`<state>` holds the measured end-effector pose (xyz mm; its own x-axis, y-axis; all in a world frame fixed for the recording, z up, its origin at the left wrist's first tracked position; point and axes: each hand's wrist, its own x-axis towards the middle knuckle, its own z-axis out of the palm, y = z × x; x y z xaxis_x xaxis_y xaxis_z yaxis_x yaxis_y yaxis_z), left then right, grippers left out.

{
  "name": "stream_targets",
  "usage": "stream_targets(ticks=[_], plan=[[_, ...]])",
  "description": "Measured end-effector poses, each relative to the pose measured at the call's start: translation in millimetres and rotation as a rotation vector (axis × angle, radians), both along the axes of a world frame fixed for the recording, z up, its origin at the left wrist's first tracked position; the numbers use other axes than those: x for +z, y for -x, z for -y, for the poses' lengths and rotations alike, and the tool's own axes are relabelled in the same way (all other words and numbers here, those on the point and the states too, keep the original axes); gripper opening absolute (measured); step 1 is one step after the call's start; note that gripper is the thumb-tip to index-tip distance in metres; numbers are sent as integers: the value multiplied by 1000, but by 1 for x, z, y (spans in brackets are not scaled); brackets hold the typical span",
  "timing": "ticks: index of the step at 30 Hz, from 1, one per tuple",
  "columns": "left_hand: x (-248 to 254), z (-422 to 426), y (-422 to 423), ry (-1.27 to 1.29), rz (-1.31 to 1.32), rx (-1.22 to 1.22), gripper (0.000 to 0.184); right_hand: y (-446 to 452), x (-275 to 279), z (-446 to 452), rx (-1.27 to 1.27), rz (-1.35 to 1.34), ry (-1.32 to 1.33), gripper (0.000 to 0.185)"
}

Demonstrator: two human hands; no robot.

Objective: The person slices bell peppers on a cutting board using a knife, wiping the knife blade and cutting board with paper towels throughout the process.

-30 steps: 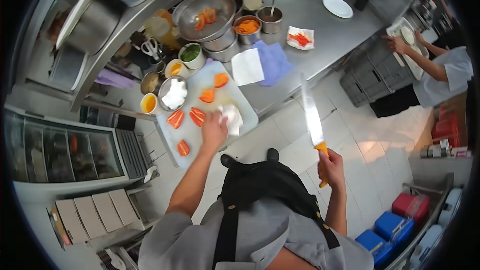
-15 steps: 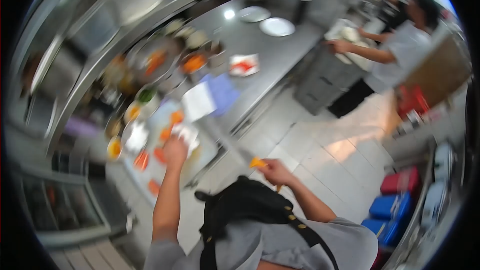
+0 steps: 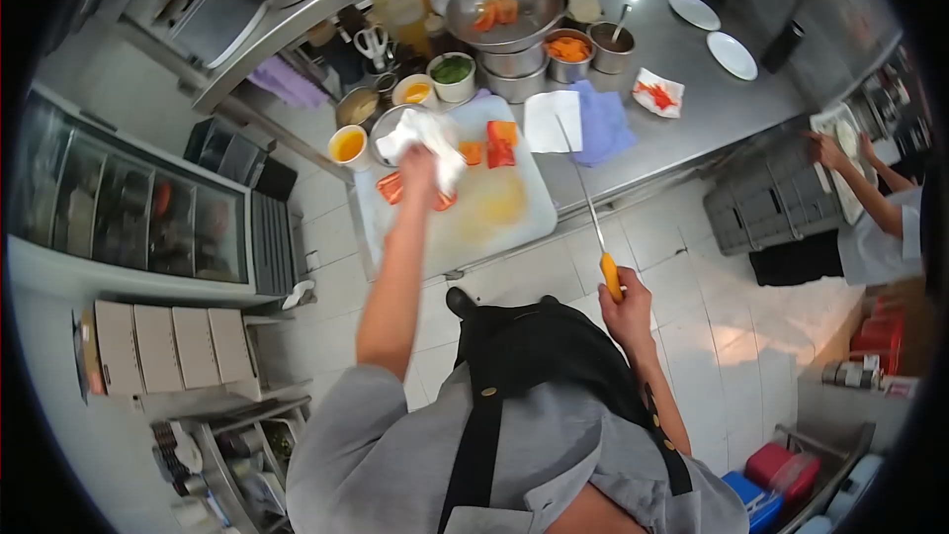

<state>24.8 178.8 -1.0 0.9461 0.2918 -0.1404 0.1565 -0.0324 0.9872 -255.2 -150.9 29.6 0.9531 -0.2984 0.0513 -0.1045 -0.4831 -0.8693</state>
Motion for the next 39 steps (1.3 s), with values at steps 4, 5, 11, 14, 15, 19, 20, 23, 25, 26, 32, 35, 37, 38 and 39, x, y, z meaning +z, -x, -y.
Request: stream_targets(ticks=[4, 5, 11, 14, 15, 19, 20, 23, 25, 26, 32, 35, 37, 38, 39], plan=[[-21, 138, 107, 720, -156, 13, 35, -43, -10, -49, 145, 140, 234, 26], [-28, 153, 108, 638, -195, 90, 29, -44, -13, -55, 192, 53, 230, 29], [-11, 99, 6, -1118, 516, -52, 24, 0, -23, -13, 197, 61, 140, 33], [-13, 96, -13, -1305, -10, -567, 28, 26, -35, 5, 71, -46, 98, 33], [-2, 96, -34, -1309, 10, -569, 28, 26, -38, 11, 20, -93, 93, 34], [46, 56, -91, -982, -20, -513, 30, 60, -35, 23, -158, -231, 16, 33], [55, 56, -91, -983, -17, -522, 30, 66, -39, 26, -178, -242, 10, 33], [48, 71, -81, -1212, 112, -560, 30, 70, -43, 26, -227, -317, -48, 33], [25, 95, -60, -1355, -23, -756, 32, 65, -44, 24, -216, -261, -28, 33], [10, 99, -52, -1355, -19, -760, 32, 63, -43, 23, -199, -210, -7, 33], [5, 91, -43, -1390, -54, -791, 30, 55, -39, 18, -231, -177, -16, 33], [16, 61, -80, -1235, -103, -623, 21, 60, -36, 17, -249, -208, -53, 32], [39, 38, -94, -994, -29, -586, 17, 65, -43, 18, -247, -217, -52, 32], [46, 41, -87, -996, -30, -583, 17, 65, -46, 19, -246, -217, -48, 32], [67, 53, -65, -1190, 187, -431, 18, 64, -46, 19, -244, -216, -51, 32]])
